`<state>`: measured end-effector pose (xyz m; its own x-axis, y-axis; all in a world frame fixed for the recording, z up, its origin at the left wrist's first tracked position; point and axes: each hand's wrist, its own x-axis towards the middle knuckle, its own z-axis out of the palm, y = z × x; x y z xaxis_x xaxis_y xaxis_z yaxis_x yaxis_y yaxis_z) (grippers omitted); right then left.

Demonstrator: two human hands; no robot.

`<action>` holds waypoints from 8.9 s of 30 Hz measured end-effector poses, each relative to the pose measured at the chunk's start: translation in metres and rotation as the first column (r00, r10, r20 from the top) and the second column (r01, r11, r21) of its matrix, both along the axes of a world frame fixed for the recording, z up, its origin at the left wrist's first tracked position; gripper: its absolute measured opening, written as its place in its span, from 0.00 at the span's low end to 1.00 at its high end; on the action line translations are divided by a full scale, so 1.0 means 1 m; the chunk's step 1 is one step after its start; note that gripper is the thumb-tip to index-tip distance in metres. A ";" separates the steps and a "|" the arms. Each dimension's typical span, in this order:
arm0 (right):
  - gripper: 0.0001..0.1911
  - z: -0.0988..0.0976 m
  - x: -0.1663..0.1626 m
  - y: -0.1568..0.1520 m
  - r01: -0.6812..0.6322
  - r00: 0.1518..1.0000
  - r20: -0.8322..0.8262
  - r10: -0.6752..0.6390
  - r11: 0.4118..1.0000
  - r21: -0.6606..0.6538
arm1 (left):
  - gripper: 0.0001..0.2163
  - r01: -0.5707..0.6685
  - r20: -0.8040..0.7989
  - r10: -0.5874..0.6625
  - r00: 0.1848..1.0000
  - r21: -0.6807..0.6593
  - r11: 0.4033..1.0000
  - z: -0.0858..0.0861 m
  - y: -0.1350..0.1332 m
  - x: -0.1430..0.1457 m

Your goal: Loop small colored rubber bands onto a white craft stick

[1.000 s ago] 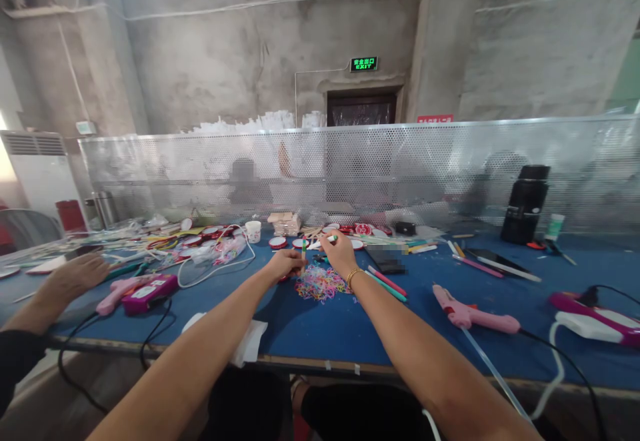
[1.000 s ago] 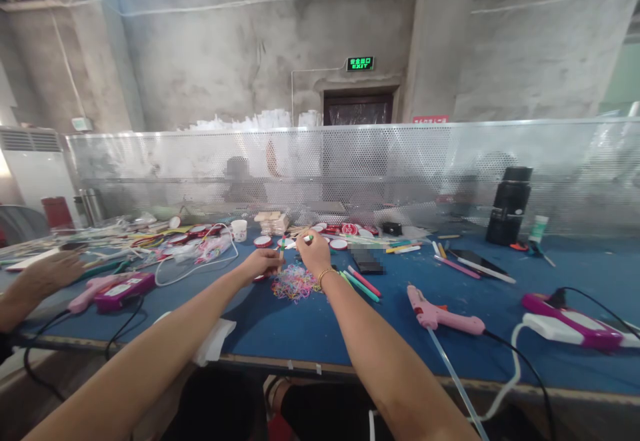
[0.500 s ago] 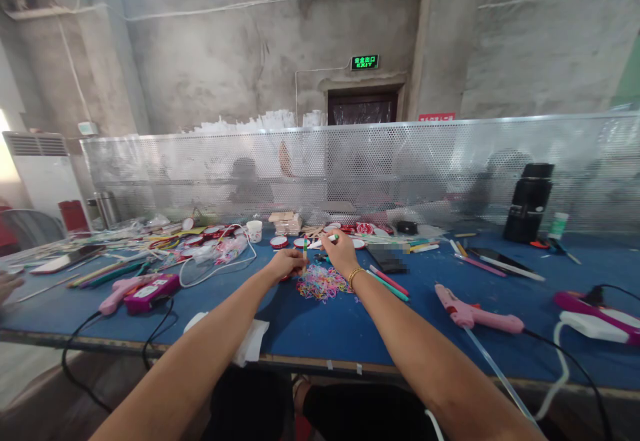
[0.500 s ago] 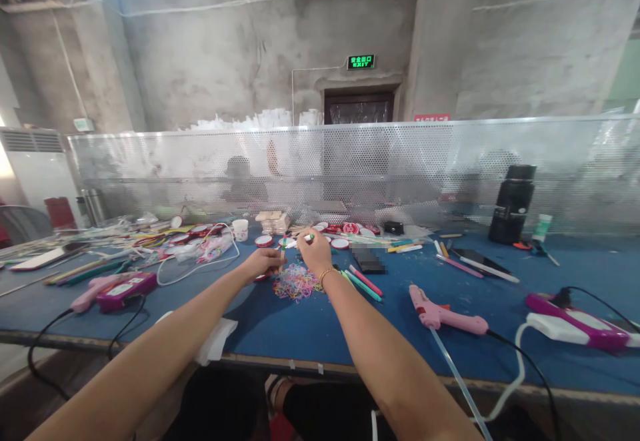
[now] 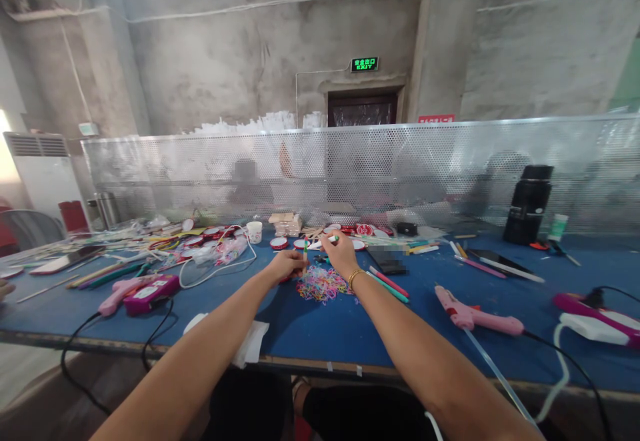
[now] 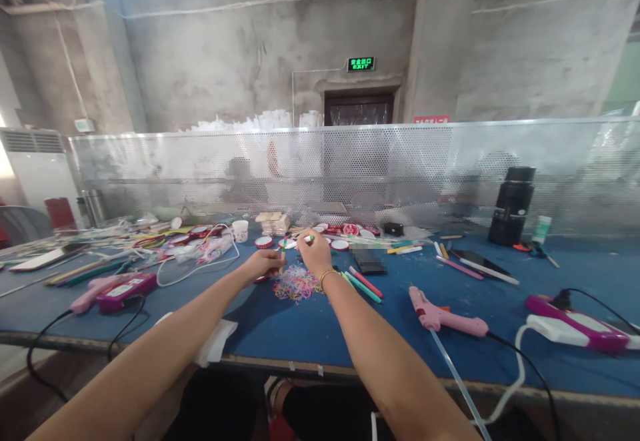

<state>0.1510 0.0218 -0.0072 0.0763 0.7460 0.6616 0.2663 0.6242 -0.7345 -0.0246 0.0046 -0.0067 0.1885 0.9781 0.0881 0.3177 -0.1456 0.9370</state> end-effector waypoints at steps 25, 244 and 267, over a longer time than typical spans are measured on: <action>0.07 -0.004 -0.001 0.002 -0.007 0.998 0.056 0.006 1.000 0.018 | 0.15 0.020 0.016 -0.020 1.000 -0.013 1.000 0.001 -0.004 0.002; 0.07 -0.002 0.000 0.002 -0.028 0.999 0.037 0.026 0.999 0.035 | 0.17 0.001 0.034 0.000 0.999 -0.030 1.000 0.001 -0.002 0.001; 0.07 -0.001 0.002 0.001 -0.037 0.999 0.020 0.037 0.999 0.004 | 0.18 -0.001 0.014 0.002 1.000 -0.020 1.000 0.003 -0.006 0.003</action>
<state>0.1532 0.0227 -0.0081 0.0358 0.7454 0.6656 0.2572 0.6367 -0.7269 -0.0213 -0.0015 -0.0037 0.1858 0.9800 0.0708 0.3049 -0.1260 0.9440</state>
